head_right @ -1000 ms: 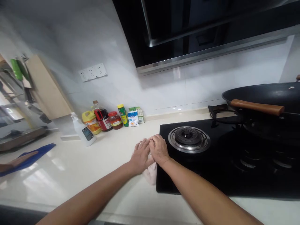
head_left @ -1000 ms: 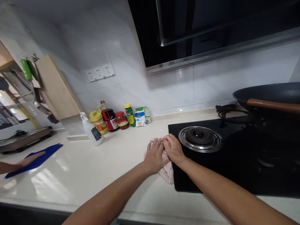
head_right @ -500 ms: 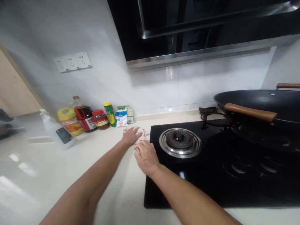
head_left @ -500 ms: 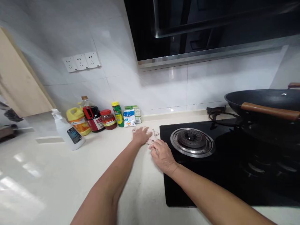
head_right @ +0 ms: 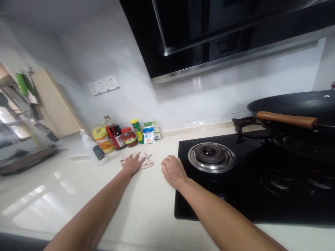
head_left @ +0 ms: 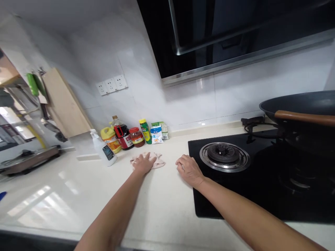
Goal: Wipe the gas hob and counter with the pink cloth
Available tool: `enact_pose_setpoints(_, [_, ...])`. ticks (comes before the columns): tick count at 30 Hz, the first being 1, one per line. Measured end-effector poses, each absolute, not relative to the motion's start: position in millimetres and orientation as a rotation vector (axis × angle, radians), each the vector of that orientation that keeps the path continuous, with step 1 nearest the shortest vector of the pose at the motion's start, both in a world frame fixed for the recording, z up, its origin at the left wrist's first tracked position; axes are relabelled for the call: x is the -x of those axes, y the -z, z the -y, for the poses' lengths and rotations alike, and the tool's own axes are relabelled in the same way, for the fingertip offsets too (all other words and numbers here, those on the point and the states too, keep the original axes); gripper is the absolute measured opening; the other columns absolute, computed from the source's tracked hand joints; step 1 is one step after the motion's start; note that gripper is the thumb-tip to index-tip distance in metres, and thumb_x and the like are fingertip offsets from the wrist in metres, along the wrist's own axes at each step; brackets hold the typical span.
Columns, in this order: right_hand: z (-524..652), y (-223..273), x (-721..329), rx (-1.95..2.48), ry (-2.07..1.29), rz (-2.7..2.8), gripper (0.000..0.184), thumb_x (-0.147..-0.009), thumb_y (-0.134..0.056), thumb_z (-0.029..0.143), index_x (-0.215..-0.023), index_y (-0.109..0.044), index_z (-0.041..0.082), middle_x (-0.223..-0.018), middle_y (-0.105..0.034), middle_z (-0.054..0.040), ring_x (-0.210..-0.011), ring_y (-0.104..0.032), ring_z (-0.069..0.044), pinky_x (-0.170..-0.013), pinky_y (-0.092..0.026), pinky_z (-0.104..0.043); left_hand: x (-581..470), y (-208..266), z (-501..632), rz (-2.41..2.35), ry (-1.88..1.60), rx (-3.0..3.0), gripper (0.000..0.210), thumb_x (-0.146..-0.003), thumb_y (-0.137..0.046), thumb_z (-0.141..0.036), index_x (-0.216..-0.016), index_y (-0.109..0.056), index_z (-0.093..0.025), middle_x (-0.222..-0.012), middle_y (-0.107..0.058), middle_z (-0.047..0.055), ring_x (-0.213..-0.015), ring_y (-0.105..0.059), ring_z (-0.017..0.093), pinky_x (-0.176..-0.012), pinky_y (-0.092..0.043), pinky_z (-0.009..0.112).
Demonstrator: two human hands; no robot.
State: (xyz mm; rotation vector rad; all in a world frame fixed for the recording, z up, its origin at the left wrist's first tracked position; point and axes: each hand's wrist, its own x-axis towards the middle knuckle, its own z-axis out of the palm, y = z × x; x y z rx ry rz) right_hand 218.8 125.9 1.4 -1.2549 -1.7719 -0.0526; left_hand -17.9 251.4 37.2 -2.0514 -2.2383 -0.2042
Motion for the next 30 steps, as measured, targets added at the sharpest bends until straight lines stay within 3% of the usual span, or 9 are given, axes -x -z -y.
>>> enact_pose_setpoints(12, [-117, -11, -224, 1.543, 0.057, 1.937, 0.023, -0.096, -0.045, 0.021, -0.096, -0.068, 0.02, -0.108, -0.066, -0.0057, -0.106, -0.054, -0.02, -0.087, -0.03, -0.032, -57, -17, -121, 1.757, 0.249, 2.392, 0.07, -0.092, -0.04, -0.074, -0.153, -0.041, -0.04, -0.16, -0.037, 0.011, -0.145, -0.035, 0.04, -0.112, -0.031, 0.061])
enact_pose_setpoints(20, [-108, -14, -228, 1.588, 0.01, 1.992, 0.027, -0.094, -0.044, 0.02, -0.094, -0.071, 0.022, -0.109, -0.066, -0.0056, -0.104, -0.055, -0.019, -0.084, -0.031, -0.032, -1, -8, -34, 1.412, 0.25, 2.613, 0.067, -0.094, -0.051, -0.064, -0.154, -0.039, -0.038, -0.161, -0.037, 0.013, -0.145, -0.037, 0.037, -0.113, -0.035, 0.059])
enact_pose_setpoints(30, [-112, -10, -228, 1.604, -0.086, 2.079, 0.029, -0.095, -0.043, 0.021, -0.09, -0.072, 0.021, -0.108, -0.067, -0.0069, -0.104, -0.057, -0.02, -0.084, -0.032, -0.033, 88, -27, -77, 1.996, 0.221, 2.186, 0.06, -0.097, -0.043, -0.059, -0.152, -0.041, -0.036, -0.16, -0.038, 0.011, -0.146, -0.035, 0.036, -0.111, -0.035, 0.059])
